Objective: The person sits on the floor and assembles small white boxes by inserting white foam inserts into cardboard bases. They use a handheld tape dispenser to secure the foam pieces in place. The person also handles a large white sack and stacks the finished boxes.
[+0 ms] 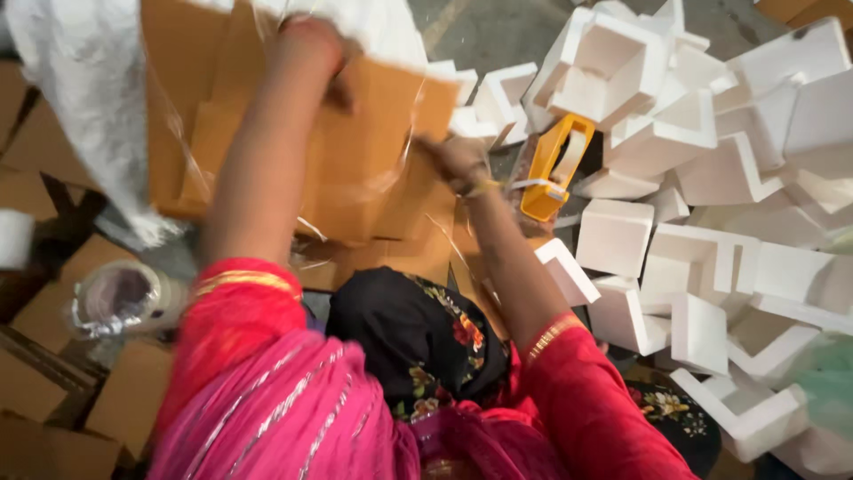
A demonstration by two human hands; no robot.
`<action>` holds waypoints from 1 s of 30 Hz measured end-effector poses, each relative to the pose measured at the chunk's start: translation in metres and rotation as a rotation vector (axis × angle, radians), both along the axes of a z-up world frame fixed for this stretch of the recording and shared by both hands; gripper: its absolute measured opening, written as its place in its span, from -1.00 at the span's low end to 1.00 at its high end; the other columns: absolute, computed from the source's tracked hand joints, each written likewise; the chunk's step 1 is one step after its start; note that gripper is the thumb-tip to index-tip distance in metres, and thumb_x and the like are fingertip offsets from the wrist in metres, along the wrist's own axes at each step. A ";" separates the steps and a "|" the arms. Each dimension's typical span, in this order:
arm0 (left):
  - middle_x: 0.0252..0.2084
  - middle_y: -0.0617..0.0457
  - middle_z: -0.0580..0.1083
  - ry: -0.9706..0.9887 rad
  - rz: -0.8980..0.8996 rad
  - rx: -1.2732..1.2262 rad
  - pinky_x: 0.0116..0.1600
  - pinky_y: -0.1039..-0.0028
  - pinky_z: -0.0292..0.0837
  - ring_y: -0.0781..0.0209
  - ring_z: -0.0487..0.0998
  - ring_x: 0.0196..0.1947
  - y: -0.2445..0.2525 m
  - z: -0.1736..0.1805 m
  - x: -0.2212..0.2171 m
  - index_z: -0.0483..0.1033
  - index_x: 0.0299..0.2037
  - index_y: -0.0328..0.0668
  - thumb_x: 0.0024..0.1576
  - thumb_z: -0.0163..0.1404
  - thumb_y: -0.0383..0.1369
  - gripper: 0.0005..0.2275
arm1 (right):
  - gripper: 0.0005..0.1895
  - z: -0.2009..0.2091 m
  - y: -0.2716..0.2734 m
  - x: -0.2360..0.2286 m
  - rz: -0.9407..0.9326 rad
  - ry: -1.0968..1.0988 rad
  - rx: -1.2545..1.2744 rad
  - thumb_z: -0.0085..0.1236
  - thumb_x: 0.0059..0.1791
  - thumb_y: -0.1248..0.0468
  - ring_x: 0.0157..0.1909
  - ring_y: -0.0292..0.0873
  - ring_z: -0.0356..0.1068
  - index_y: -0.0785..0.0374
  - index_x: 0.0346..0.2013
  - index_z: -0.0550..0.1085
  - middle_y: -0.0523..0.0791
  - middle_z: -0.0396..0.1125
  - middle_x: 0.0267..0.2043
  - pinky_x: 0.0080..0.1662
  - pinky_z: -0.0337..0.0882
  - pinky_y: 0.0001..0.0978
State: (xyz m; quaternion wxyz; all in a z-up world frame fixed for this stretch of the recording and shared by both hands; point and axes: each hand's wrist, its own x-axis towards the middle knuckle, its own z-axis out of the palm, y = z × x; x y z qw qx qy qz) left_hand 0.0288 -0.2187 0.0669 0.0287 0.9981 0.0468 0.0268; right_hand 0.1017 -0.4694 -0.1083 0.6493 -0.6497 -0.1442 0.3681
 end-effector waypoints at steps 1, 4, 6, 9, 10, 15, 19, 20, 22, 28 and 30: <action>0.39 0.03 0.16 0.116 0.053 -0.030 0.37 -0.20 -0.01 -0.22 0.06 0.41 0.012 -0.041 -0.016 0.31 0.33 0.42 -0.29 0.21 0.21 -0.15 | -0.35 -0.018 0.007 -0.007 0.090 -0.095 -0.111 0.33 -0.11 0.15 0.02 -0.06 0.44 0.37 0.20 0.40 -0.02 0.43 0.04 -0.03 0.53 -0.22; 0.48 0.06 0.10 0.251 0.044 -0.102 0.43 -0.26 -0.12 -0.25 -0.04 0.49 0.026 -0.106 -0.049 0.31 0.35 0.51 -0.41 0.26 0.32 -0.04 | -0.17 -0.059 -0.018 0.002 0.096 -0.504 -0.165 0.39 -0.08 0.14 0.22 -0.11 0.37 0.33 0.36 0.19 0.01 0.35 0.21 0.20 0.42 -0.29; 0.51 0.01 0.06 0.202 0.019 -0.108 0.44 -0.32 -0.23 -0.26 -0.08 0.50 0.023 -0.124 -0.060 0.26 0.39 0.47 -0.38 0.21 0.38 -0.01 | -0.14 -0.060 -0.049 0.013 0.137 -0.582 -0.219 0.36 -0.06 0.08 0.20 -0.12 0.38 0.33 0.40 0.15 0.01 0.36 0.21 0.19 0.43 -0.29; 0.51 -0.11 0.03 0.107 -0.064 -0.023 0.40 -0.34 -0.31 -0.27 -0.06 0.49 0.031 -0.119 -0.051 0.14 0.46 0.39 -0.46 0.18 0.47 0.15 | -0.08 -0.062 -0.052 -0.002 0.291 -0.681 -0.161 0.44 -0.06 0.11 0.27 -0.04 0.29 0.39 0.40 0.11 0.09 0.26 0.28 0.23 0.33 -0.22; 0.51 -0.12 0.00 0.103 -0.072 -0.001 0.36 -0.34 -0.36 -0.31 -0.11 0.49 0.034 -0.116 -0.047 0.08 0.48 0.40 -0.50 0.18 0.49 0.20 | -0.05 -0.061 -0.053 -0.010 0.338 -0.708 -0.121 0.49 -0.07 0.13 0.31 0.00 0.24 0.42 0.39 0.10 0.12 0.21 0.32 0.26 0.28 -0.18; 0.49 -0.07 0.02 0.280 0.007 0.005 0.39 -0.34 -0.27 -0.19 -0.10 0.50 0.035 -0.101 -0.035 0.01 0.48 0.21 -0.48 0.18 0.47 0.24 | -0.21 -0.092 -0.043 -0.053 0.219 -0.263 -0.296 0.43 -0.17 0.16 0.09 -0.13 0.41 0.28 0.28 0.29 -0.05 0.42 0.06 0.11 0.43 -0.23; 0.42 -0.24 0.17 0.267 0.069 -0.101 0.43 -0.17 -0.13 -0.29 0.00 0.47 0.041 -0.102 -0.081 0.10 0.48 0.03 -0.41 0.19 0.46 0.21 | -0.28 -0.117 -0.036 -0.054 0.299 -0.033 0.042 0.42 -0.09 0.22 0.14 -0.13 0.40 0.39 0.29 0.35 -0.03 0.42 0.08 0.19 0.43 -0.22; 0.41 -0.18 0.19 0.239 0.111 -0.110 0.44 -0.13 -0.09 -0.24 0.06 0.44 0.041 -0.109 -0.101 0.10 0.46 0.02 -0.39 0.18 0.45 0.19 | -0.30 -0.119 -0.036 -0.062 0.363 -0.110 0.056 0.42 -0.05 0.22 0.17 -0.16 0.37 0.41 0.31 0.36 -0.03 0.40 0.11 0.22 0.41 -0.24; 0.40 -0.15 0.22 0.130 0.152 -0.137 0.44 -0.07 -0.02 -0.22 0.13 0.42 0.042 -0.116 -0.135 0.12 0.45 0.00 -0.34 0.17 0.42 0.13 | -0.17 -0.112 -0.025 -0.077 0.297 -0.177 0.056 0.43 -0.12 0.22 0.21 -0.19 0.34 0.34 0.36 0.25 -0.06 0.37 0.17 0.23 0.38 -0.26; 0.39 -0.16 0.20 -0.049 0.308 -0.139 0.44 0.01 0.00 -0.22 0.13 0.40 0.023 -0.102 -0.189 0.13 0.45 0.07 -0.28 0.17 0.36 0.06 | -0.03 -0.055 -0.008 -0.099 0.237 -0.262 0.070 0.49 -0.22 0.17 0.25 -0.17 0.34 0.31 0.38 0.20 -0.04 0.35 0.24 0.23 0.38 -0.25; 0.39 -0.19 0.21 -0.178 0.304 -0.157 0.44 -0.04 -0.02 -0.23 0.15 0.38 0.022 -0.111 -0.204 0.12 0.47 0.03 -0.23 0.13 0.38 0.06 | -0.05 -0.049 0.005 -0.097 0.257 -0.288 0.029 0.48 -0.21 0.13 0.23 -0.12 0.37 0.33 0.36 0.22 0.00 0.37 0.22 0.22 0.41 -0.22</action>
